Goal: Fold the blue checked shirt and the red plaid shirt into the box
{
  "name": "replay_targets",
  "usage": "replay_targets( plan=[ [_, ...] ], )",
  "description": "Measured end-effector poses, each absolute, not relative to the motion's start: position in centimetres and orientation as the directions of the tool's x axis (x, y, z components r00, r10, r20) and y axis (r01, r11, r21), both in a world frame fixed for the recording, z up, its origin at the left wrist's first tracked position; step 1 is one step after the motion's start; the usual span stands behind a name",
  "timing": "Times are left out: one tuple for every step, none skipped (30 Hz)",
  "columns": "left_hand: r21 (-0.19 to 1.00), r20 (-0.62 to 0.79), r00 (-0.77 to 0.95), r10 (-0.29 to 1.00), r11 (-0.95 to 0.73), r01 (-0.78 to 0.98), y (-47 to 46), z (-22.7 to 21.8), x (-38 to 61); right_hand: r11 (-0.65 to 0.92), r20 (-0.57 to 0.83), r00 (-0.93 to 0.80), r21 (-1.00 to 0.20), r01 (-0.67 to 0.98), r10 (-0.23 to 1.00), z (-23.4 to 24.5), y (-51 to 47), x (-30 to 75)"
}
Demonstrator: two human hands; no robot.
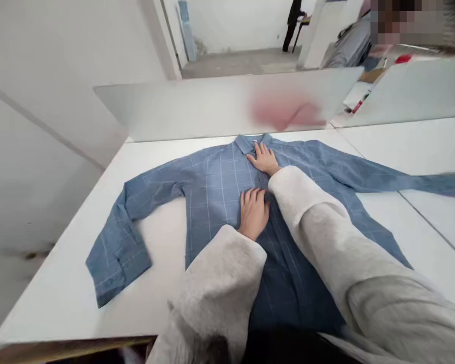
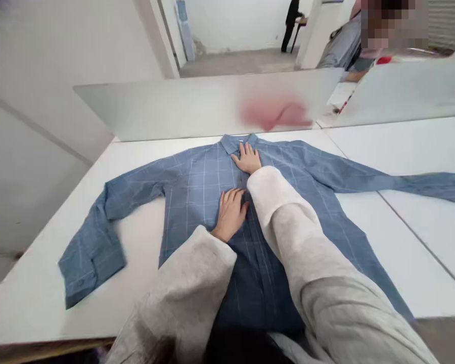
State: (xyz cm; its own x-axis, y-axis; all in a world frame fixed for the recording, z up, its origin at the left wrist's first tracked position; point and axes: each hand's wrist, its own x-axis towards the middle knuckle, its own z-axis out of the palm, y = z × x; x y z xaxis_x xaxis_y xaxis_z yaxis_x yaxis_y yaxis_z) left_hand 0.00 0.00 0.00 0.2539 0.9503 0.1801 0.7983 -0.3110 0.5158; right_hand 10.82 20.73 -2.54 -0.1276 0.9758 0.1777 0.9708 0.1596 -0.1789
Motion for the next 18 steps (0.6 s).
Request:
replay_targets(
  plan=[
    [0.503, 0.174, 0.293, 0.940, -0.341, 0.794, 0.0, 0.0, -0.1, 0.166, 0.187, -0.133, -0.174, 0.971, 0.973, -2.6, 20.7, 10.8],
    [0.503, 0.166, 0.326, 0.931, -0.364, 0.784, 0.0, 0.1, -0.1, 0.170, 0.191, -0.137, -0.171, 0.970, 0.972, -2.6, 20.7, 10.8],
    [0.516, 0.156, 0.353, 0.922, -0.381, 0.767, 0.1, 0.1, -0.2, 0.172, 0.190, -0.139, -0.171, 0.970, 0.972, -2.6, 20.7, 10.8],
    [0.541, 0.146, 0.375, 0.916, -0.391, 0.745, 0.2, 0.1, -0.2, 0.172, 0.184, -0.140, -0.172, 0.970, 0.973, -2.6, 20.7, 10.8],
    [0.577, 0.133, 0.391, 0.911, -0.391, 0.717, 0.4, 0.1, -0.2, 0.170, 0.171, -0.140, -0.177, 0.969, 0.975, -2.5, 20.7, 10.8],
    [0.624, 0.118, 0.402, 0.908, -0.383, 0.682, 0.6, 0.1, -0.3, 0.165, 0.153, -0.137, -0.184, 0.969, 0.979, -2.4, 20.7, 10.8],
    [0.681, 0.107, 0.411, 0.905, -0.368, 0.633, 0.8, 0.0, -0.3, 0.160, 0.136, -0.135, -0.191, 0.968, 0.981, -2.3, 20.7, 10.9],
    [0.744, 0.101, 0.422, 0.901, -0.351, 0.569, 1.0, -0.1, -0.2, 0.156, 0.121, -0.134, -0.197, 0.968, 0.984, -2.2, 20.7, 10.9],
    [0.810, 0.103, 0.433, 0.895, -0.328, 0.486, 1.3, -0.2, -0.2, 0.152, 0.111, -0.132, -0.202, 0.967, 0.985, -2.1, 20.7, 10.9],
    [0.872, 0.111, 0.440, 0.891, -0.299, 0.387, 1.5, -0.4, -0.1, 0.148, 0.102, -0.129, -0.206, 0.967, 0.986, -2.0, 20.7, 10.9],
    [0.926, 0.118, 0.440, 0.890, -0.259, 0.275, 1.7, -0.6, 0.0, 0.144, 0.095, -0.126, -0.209, 0.967, 0.987, -1.9, 20.7, 10.9],
    [0.965, 0.119, 0.436, 0.892, -0.207, 0.160, 1.8, -0.8, 0.0, 0.141, 0.090, -0.125, -0.210, 0.968, 0.988, -1.8, 20.7, 10.9],
    [0.988, 0.110, 0.428, 0.897, -0.145, 0.050, 1.9, -1.0, 0.1, 0.139, 0.086, -0.123, -0.210, 0.968, 0.989, -1.8, 20.6, 10.9],
    [0.996, 0.093, 0.417, 0.904, -0.082, -0.046, 2.0, -1.1, 0.2, 0.137, 0.084, -0.122, -0.210, 0.968, 0.989, -1.8, 20.6, 10.9],
    [0.992, 0.072, 0.405, 0.911, -0.025, -0.121, 2.0, -1.2, 0.3, 0.138, 0.085, -0.122, -0.210, 0.968, 0.989, -1.8, 20.6, 10.9],
    [0.984, 0.051, 0.387, 0.921, 0.019, -0.175, 2.1, -1.3, 0.3, 0.140, 0.087, -0.124, -0.211, 0.967, 0.989, -1.8, 20.6, 10.9],
    [0.977, 0.034, 0.367, 0.930, 0.046, -0.207, 2.1, -1.2, 0.4, 0.142, 0.088, -0.126, -0.215, 0.966, 0.988, -1.9, 20.7, 10.9],
    [0.973, 0.024, 0.351, 0.936, 0.058, -0.222, 2.1, -1.2, 0.4, 0.144, 0.090, -0.127, -0.220, 0.965, 0.988, -1.9, 20.7, 11.0]
  ],
)
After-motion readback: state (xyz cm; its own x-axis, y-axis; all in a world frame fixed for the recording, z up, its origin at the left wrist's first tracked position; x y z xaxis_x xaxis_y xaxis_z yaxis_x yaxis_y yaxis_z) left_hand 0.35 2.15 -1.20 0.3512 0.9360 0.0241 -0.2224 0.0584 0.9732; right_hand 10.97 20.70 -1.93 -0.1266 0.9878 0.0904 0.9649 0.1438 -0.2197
